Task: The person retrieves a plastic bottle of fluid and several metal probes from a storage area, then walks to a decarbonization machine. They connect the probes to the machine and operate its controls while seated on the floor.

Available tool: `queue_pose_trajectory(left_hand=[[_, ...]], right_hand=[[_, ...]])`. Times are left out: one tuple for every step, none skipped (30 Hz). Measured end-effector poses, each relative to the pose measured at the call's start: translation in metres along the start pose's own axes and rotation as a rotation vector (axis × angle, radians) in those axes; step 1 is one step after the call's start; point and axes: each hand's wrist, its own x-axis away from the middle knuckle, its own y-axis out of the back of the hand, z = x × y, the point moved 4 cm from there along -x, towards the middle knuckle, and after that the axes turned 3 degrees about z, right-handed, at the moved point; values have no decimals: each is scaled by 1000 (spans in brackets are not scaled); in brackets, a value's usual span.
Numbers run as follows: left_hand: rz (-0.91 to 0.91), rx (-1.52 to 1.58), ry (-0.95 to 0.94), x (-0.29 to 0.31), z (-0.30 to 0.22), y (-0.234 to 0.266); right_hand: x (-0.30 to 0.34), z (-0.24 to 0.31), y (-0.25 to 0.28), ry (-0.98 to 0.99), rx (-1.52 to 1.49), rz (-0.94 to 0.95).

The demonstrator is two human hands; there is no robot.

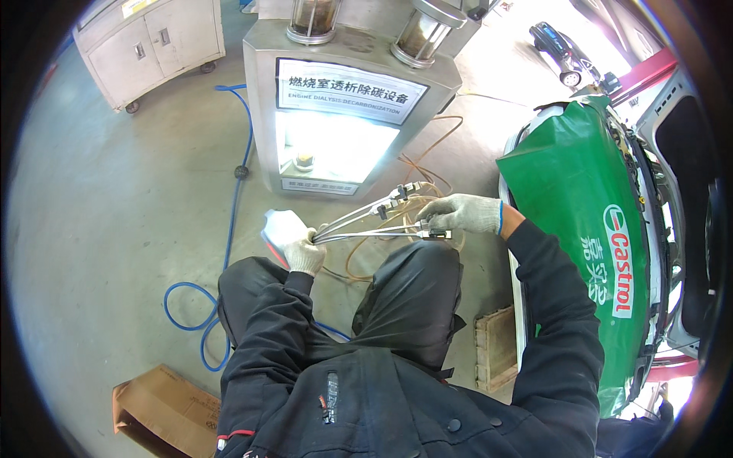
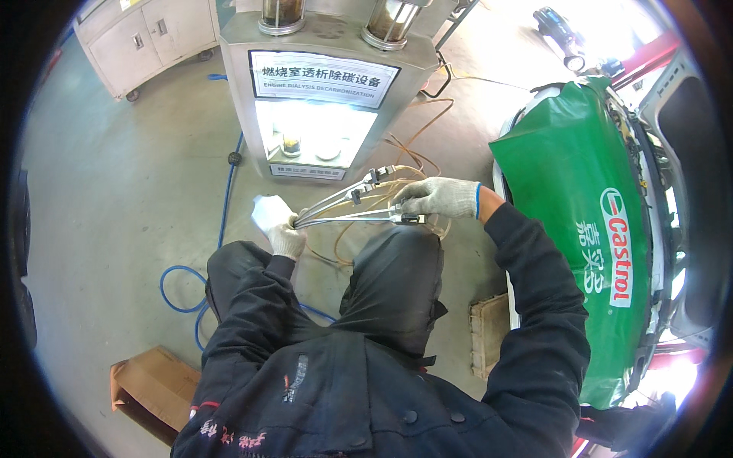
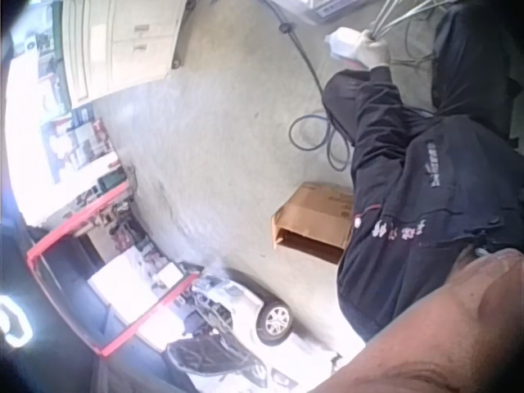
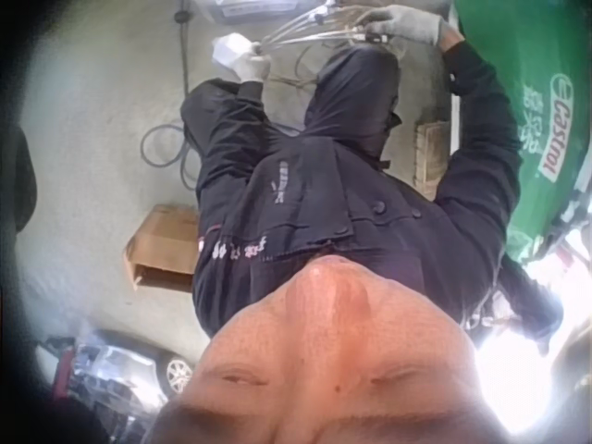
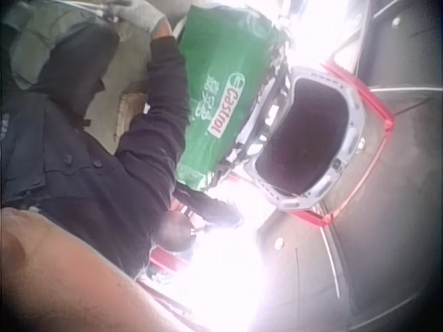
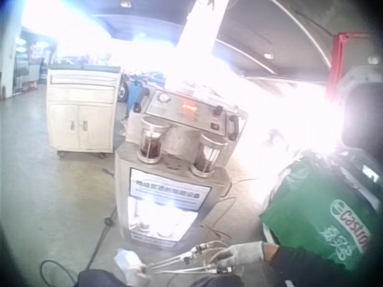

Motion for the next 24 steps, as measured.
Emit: queue_pose_trajectory(left_hand=[[-6, 6, 5, 0, 1, 1], [-10, 11, 12, 1, 1, 1], [18, -12, 22, 1, 2, 1], [20, -10, 17, 1, 2, 2], [22, -7, 11, 1, 1, 2], [37, -5, 20, 1, 1, 2], [33, -2, 15, 1, 1, 3], [42, 0, 25, 1, 0, 3], [57, 8, 42, 2, 0, 2], [52, 5, 42, 2, -1, 3], [55, 9, 48, 2, -1, 4], [50, 17, 49, 2, -1, 5], [61, 6, 52, 2, -2, 5], [63, 1, 47, 2, -2, 6], [63, -3, 42, 2, -2, 6], [57, -3, 36, 2, -3, 7], [53, -4, 27, 2, -4, 7], [46, -3, 16, 1, -5, 7], [38, 7, 17, 0, -5, 7], [31, 17, 18, 1, -6, 7], [24, 26, 20, 1, -7, 8], [31, 19, 19, 1, -7, 8], [35, 11, 18, 1, -7, 8], [41, 0, 23, 1, -7, 8]], right_hand=[[1, 4, -1, 49, 31, -55], [2, 3, -2, -9, 32, -93], [3, 2, -2, -36, 41, -120], [4, 0, -3, -65, 50, -150], [6, 6, -3, 99, 239, -207], [7, 7, -5, 164, 297, -226], [9, 8, -6, 228, 363, -256], [11, 8, -8, 235, 459, -278], [12, 8, -8, 263, 494, -311], [14, 7, -9, 254, 429, -308], [15, 6, -9, 205, 389, -317], [17, 8, -8, 199, 345, -320], [17, 7, -7, 127, 253, -288], [18, 8, -5, 99, 161, -252], [17, 10, -3, 68, 80, -214], [15, 15, 2, 77, 113, -246], [12, 20, 7, 83, 155, -277], [7, 24, 12, 41, 202, -331], [2, 31, 18, 105, 242, -439], [-3, 41, 19, 213, 342, -551], [-7, 50, 19, 323, 463, -705], [-13, 57, 17, 378, 571, -760], [-21, 60, 13, 364, 616, -729], [-30, 61, 11, 313, 638, -676]])
